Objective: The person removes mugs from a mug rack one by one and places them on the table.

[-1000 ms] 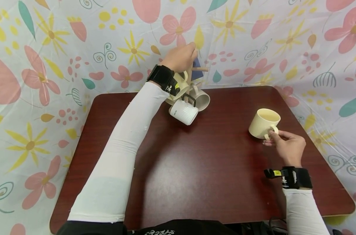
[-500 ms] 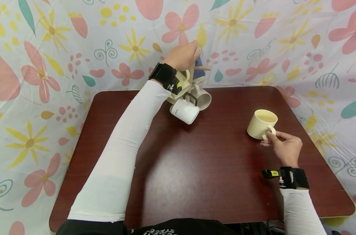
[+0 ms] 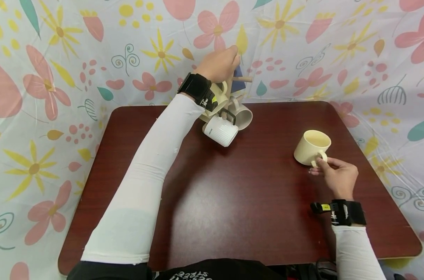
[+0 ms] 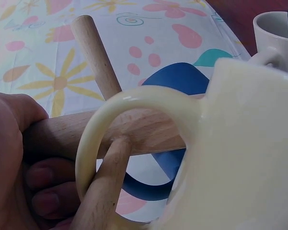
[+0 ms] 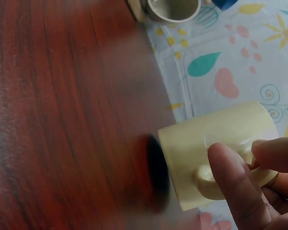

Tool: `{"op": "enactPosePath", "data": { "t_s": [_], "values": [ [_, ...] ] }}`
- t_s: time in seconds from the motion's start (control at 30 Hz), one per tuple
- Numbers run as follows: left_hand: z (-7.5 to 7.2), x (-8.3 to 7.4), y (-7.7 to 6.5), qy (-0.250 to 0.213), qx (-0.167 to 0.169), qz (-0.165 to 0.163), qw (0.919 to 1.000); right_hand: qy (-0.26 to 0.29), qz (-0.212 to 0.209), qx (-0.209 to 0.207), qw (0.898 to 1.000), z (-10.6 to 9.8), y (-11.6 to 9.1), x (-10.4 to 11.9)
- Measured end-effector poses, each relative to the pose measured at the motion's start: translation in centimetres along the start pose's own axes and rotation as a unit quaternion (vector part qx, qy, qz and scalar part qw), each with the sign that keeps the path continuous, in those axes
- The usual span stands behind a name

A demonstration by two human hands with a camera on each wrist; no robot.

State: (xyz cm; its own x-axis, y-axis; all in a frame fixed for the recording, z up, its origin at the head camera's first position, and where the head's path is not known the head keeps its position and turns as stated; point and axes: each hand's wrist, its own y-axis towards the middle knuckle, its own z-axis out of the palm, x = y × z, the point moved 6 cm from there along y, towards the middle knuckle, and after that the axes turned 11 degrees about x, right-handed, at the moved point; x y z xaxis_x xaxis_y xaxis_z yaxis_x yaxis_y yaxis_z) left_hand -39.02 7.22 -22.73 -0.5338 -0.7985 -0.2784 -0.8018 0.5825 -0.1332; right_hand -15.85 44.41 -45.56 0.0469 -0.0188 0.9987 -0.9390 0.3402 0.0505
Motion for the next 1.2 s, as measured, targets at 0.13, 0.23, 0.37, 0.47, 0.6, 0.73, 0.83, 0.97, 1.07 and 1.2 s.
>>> {"op": "enactPosePath", "data": {
  "t_s": [0.13,0.23,0.37,0.47,0.6,0.73,0.83,0.97,1.07,1.2],
  "values": [
    [0.0,-0.1,0.0,0.000,0.000,-0.001,1.0000,-0.018,0.006,0.000,1.000,0.0,-0.4,-0.1],
    [0.1,-0.1,0.1,0.000,0.001,-0.003,1.0000,-0.030,0.002,0.000,1.000,0.0,-0.7,0.1],
    [0.1,-0.2,0.1,0.002,0.000,-0.003,1.0000,-0.030,0.000,-0.001,1.000,-0.1,-1.0,0.0],
    [0.2,-0.3,0.1,0.001,-0.003,-0.001,1.0000,-0.033,0.001,-0.002,0.999,-0.4,-1.0,-0.6],
    [0.2,-0.4,0.0,-0.002,-0.005,0.001,1.0000,-0.042,0.005,-0.002,0.999,-0.7,-1.0,-1.1],
    [0.2,-0.4,0.0,-0.006,-0.002,0.001,1.0000,-0.039,0.005,-0.003,0.999,-0.9,-1.2,-1.5],
    [0.2,-0.5,-0.1,-0.006,-0.002,0.001,1.0000,-0.026,0.002,-0.004,1.000,-1.1,-1.3,-1.9],
    [0.2,-0.5,0.0,-0.004,-0.004,0.000,1.0000,-0.019,-0.003,-0.005,1.000,-1.1,-1.3,-1.9],
    [0.2,-0.5,0.1,-0.002,-0.004,0.001,1.0000,-0.020,-0.005,-0.008,1.000,-1.2,-1.4,-2.0],
    [0.1,-0.4,0.1,-0.005,0.005,0.014,0.9999,-0.024,-0.004,-0.005,1.000,-1.1,-1.4,-2.1]
  ]
}}
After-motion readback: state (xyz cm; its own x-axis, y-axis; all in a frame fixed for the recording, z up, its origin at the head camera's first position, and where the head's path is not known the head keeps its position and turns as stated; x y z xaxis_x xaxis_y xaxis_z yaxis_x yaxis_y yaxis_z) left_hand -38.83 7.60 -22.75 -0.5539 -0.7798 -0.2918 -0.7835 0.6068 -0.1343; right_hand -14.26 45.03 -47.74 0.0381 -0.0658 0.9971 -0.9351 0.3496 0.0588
